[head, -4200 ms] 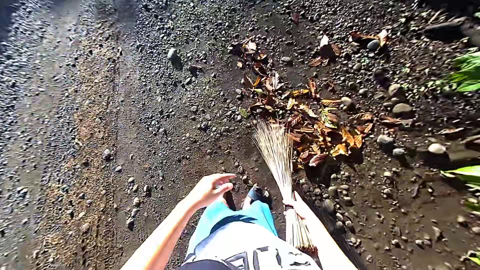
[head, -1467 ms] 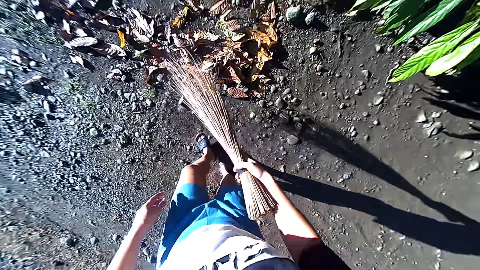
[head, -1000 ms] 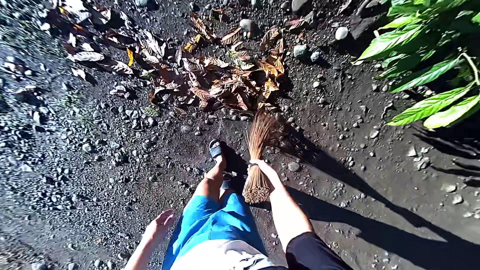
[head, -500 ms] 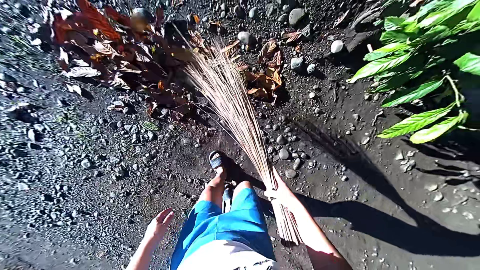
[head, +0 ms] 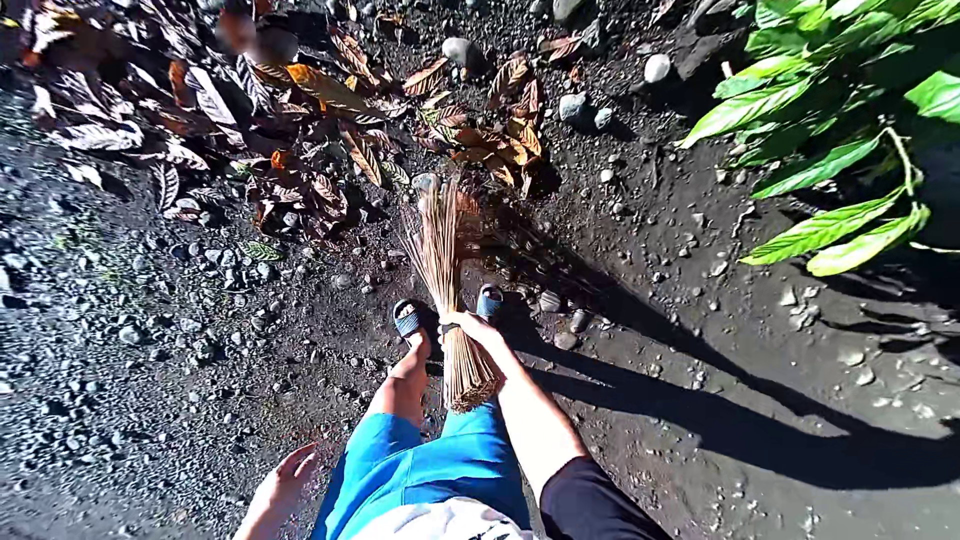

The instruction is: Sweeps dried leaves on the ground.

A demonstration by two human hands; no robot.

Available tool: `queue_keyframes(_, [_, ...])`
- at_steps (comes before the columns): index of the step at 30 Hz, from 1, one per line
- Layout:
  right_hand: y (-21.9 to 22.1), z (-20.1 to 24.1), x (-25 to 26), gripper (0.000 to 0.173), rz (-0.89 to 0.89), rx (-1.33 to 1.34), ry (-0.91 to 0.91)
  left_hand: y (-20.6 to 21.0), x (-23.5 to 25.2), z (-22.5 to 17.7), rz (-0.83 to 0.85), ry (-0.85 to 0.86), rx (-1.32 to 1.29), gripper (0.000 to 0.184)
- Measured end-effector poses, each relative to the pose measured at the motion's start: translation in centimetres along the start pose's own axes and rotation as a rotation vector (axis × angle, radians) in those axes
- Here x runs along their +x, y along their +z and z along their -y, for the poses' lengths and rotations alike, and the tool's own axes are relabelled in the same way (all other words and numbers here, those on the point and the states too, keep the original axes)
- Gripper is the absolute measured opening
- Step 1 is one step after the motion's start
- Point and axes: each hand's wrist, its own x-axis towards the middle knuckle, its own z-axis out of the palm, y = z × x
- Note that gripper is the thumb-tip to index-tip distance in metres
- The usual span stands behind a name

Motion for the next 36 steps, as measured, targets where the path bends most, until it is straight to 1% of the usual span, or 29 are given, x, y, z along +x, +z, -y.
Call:
queue_keyframes(2, [1.3, 0.6, 0.3, 0.028, 0.169, -0.034, -0.068, 1.1, -0.8, -1.8, -0.017, -0.009, 0.025, 0.041])
queue_keyframes(3, [1.0, 0.5, -0.9, 0.04, 0.218, -0.029, -0.095, 1.6, -1.2, -2.6, -0.012, -0.003, 0.043, 0.042])
queue_keyframes(4, [0.1, 0.1, -2.8, 0.056, 0.238, -0.028, -0.115, 2.2, -1.6, -3.4, -0.005, 0.012, 0.058, 0.042])
queue_keyframes(5, [-1.4, -0.2, -5.2, 0.068, 0.221, -0.041, -0.128, 2.8, -1.8, -4.3, 0.002, 0.033, 0.063, 0.043])
queue_keyframes(7, [-6.2, -1.2, -10.3, 0.085, 0.111, -0.079, -0.165, 4.3, -2.0, -5.9, -0.003, 0.074, 0.028, 0.043])
queue_keyframes(8, [-9.1, -2.2, -13.0, 0.094, 0.02, -0.094, -0.195, 5.2, -2.3, -6.7, 0.001, 0.08, -0.005, 0.043])
queue_keyframes(10, [-15.2, -4.4, -17.6, 0.105, -0.207, -0.104, -0.208, 6.8, -2.6, -8.1, 0.012, 0.072, -0.068, 0.043])
queue_keyframes(12, [-21.0, -6.3, -20.8, 0.108, -0.446, -0.075, -0.151, 8.6, -2.9, -9.0, 0.031, 0.069, -0.073, 0.042])
queue_keyframes(14, [-25.7, -6.7, -21.3, 0.102, -0.617, 0.013, -0.088, 10.1, -3.0, -9.6, 0.052, 0.069, -0.074, 0.042])
queue_keyframes(15, [-27.2, -6.2, -20.5, 0.095, -0.675, 0.069, -0.071, 10.8, -3.1, -9.7, 0.058, 0.069, -0.073, 0.043])
queue_keyframes(16, [-28.1, -5.4, -19.1, 0.08, -0.69, 0.129, -0.081, 11.4, -3.0, -9.6, 0.055, 0.068, -0.074, 0.043])
queue_keyframes(17, [-28.2, -4.3, -17.5, 0.057, -0.668, 0.185, -0.092, 12.0, -3.1, -9.4, 0.049, 0.067, -0.072, 0.042])
queue_keyframes(18, [-27.6, -3.3, -15.8, 0.039, -0.618, 0.207, -0.082, 12.4, -3.3, -9.2, 0.047, 0.069, -0.066, 0.042])
queue_keyframes(19, [-26.5, -2.3, -14.5, 0.036, -0.522, 0.174, -0.046, 12.8, -3.6, -9.2, 0.042, 0.068, -0.064, 0.042])
queue_keyframes(20, [-25.0, -1.6, -13.6, 0.045, -0.404, 0.104, 0.001, 13.0, -4.0, -9.4, 0.034, 0.066, -0.074, 0.041])
queue_keyframes(21, [-23.2, -1.1, -13.4, 0.064, -0.285, 0.018, 0.039, 13.1, -4.4, -9.5, 0.021, 0.058, -0.096, 0.041])
queue_keyframes(22, [-21.7, -1.0, -13.6, 0.077, -0.182, -0.049, 0.061, 13.2, -4.8, -9.6, 0.009, 0.042, -0.121, 0.041])
queue_keyframes(24, [-20.3, -1.2, -15.2, 0.092, -0.035, -0.1, 0.024, 13.2, -5.1, -9.7, -0.003, 0.011, -0.138, 0.041])
queue_keyframes(25, [-20.4, -1.3, -16.3, 0.096, 0.002, -0.103, -0.016, 13.2, -4.9, -9.8, -0.007, 0.0, -0.133, 0.041])
queue_keyframes(26, [-20.9, -1.4, -17.5, 0.097, 0.016, -0.103, -0.058, 13.1, -4.7, -10.1, -0.014, -0.007, -0.127, 0.042])
queue_keyframes(27, [-21.6, -1.5, -19.0, 0.093, 0.0, -0.08, -0.093, 13.1, -4.7, -10.6, -0.018, -0.016, -0.133, 0.042])
queue_keyframes(28, [-22.5, -1.7, -20.5, 0.088, -0.055, -0.043, -0.115, 13.1, -4.8, -11.1, -0.021, -0.023, -0.149, 0.042])
queue_keyframes(29, [-23.7, -1.9, -21.8, 0.084, -0.133, 0.0, -0.132, 13.2, -4.8, -11.6, -0.022, -0.022, -0.166, 0.042])
queue_keyframes(30, [-25.0, -2.0, -22.9, 0.084, -0.23, 0.04, -0.138, 13.4, -4.7, -11.8, -0.018, -0.018, -0.18, 0.042])
queue_keyframes(32, [-28.0, -1.6, -23.4, 0.084, -0.445, 0.111, -0.125, 13.9, -4.5, -12.2, -0.007, -0.012, -0.195, 0.043])
queue_keyframes(33, [-29.3, -1.1, -22.8, 0.076, -0.526, 0.165, -0.134, 14.2, -4.5, -12.2, -0.013, -0.005, -0.191, 0.043])
queue_keyframes(34, [-30.1, -0.4, -21.8, 0.057, -0.578, 0.235, -0.165, 14.6, -4.6, -12.1, -0.024, -0.006, -0.184, 0.043])
queue_keyframes(35, [-30.5, 0.5, -20.1, 0.03, -0.582, 0.329, -0.213, 15.0, -4.9, -12.0, -0.037, -0.015, -0.176, 0.045])
queue_keyframes(36, [-30.1, 1.7, -18.1, 0.011, -0.52, 0.433, -0.257, 15.6, -5.2, -11.7, -0.049, -0.025, -0.174, 0.048])
